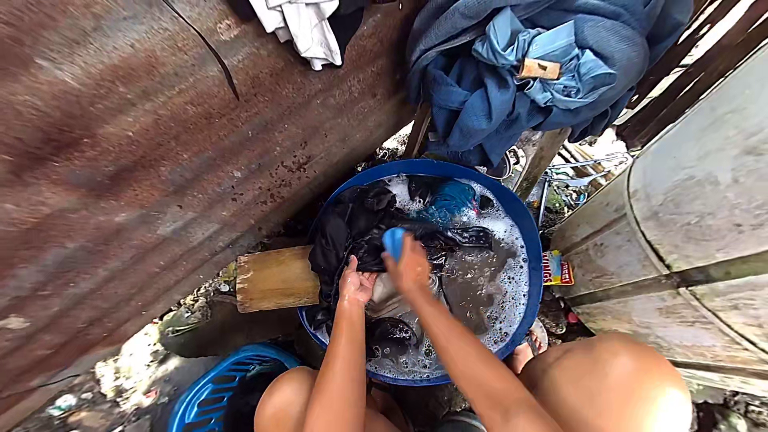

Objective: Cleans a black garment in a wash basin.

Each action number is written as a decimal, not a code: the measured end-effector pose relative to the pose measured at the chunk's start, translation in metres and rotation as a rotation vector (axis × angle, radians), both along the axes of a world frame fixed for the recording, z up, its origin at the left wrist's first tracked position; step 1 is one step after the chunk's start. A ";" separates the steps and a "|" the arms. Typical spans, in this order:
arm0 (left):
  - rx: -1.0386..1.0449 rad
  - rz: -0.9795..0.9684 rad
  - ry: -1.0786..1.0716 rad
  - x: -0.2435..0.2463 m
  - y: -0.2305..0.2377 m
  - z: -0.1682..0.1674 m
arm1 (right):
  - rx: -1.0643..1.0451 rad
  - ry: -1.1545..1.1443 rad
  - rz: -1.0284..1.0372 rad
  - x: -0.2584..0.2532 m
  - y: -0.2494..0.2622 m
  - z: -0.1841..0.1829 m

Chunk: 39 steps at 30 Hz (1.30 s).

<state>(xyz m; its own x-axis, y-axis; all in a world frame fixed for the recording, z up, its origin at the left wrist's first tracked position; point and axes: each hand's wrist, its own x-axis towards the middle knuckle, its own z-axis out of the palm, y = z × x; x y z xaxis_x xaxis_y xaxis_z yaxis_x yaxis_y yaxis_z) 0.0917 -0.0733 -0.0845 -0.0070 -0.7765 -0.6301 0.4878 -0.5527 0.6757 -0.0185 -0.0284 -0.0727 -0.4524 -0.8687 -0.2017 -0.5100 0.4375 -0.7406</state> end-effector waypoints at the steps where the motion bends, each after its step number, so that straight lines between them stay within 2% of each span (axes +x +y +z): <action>1: -0.001 0.018 -0.029 0.001 0.002 -0.001 | -0.007 0.020 0.137 0.023 0.001 0.003; 3: 0.005 0.063 -0.046 0.003 0.004 -0.003 | 0.008 0.099 0.319 0.031 0.004 0.002; 4: 0.022 0.065 -0.030 0.002 0.002 -0.002 | 0.021 0.129 0.313 0.015 0.005 -0.002; 6: 0.030 0.055 0.021 0.001 0.000 0.000 | 0.031 0.155 0.151 -0.035 0.008 -0.016; 8: 0.034 0.049 0.015 -0.002 0.002 -0.002 | 0.070 0.104 -0.101 -0.080 0.015 -0.034; 10: 0.022 0.044 0.011 -0.004 0.005 -0.005 | 0.125 0.041 -0.260 -0.090 0.017 -0.034; 12: -0.002 0.041 -0.005 -0.008 0.003 -0.006 | 0.071 0.040 -0.214 -0.054 0.012 -0.020; 14: -0.021 0.049 -0.046 -0.007 0.003 -0.010 | 0.046 0.014 -0.050 -0.002 0.007 -0.004; 16: -0.021 0.056 -0.062 -0.002 0.002 -0.010 | 0.082 0.020 0.106 0.010 0.008 0.002; 18: 0.010 0.055 -0.051 -0.003 0.002 -0.008 | 0.077 0.082 0.093 -0.026 0.015 -0.016; 22: -0.001 0.050 -0.051 -0.009 0.005 -0.009 | 0.183 0.101 -0.107 -0.104 0.028 -0.034; 25: -0.032 0.057 -0.155 -0.016 0.005 -0.007 | 0.345 0.036 -0.097 -0.127 0.029 -0.016; 27: -0.029 0.087 -0.256 -0.028 0.013 -0.002 | 0.458 0.108 -0.043 -0.128 0.032 0.001; 29: 0.002 0.046 -0.190 -0.047 0.026 0.021 | 0.467 0.233 -0.013 -0.122 0.036 0.018; 32: 0.000 -0.324 0.021 -0.073 0.052 0.079 | 0.449 0.296 0.117 -0.107 0.047 0.045; 33: -0.014 -0.389 0.045 -0.081 0.057 0.099 | 0.462 0.280 0.186 -0.101 0.051 0.052; 35: -0.041 -0.416 0.042 -0.095 0.061 0.139 | 0.462 0.261 0.274 -0.093 0.055 0.063; 39: -0.187 -0.428 0.022 -0.097 0.061 0.212 | 0.154 0.130 0.263 -0.090 0.060 0.083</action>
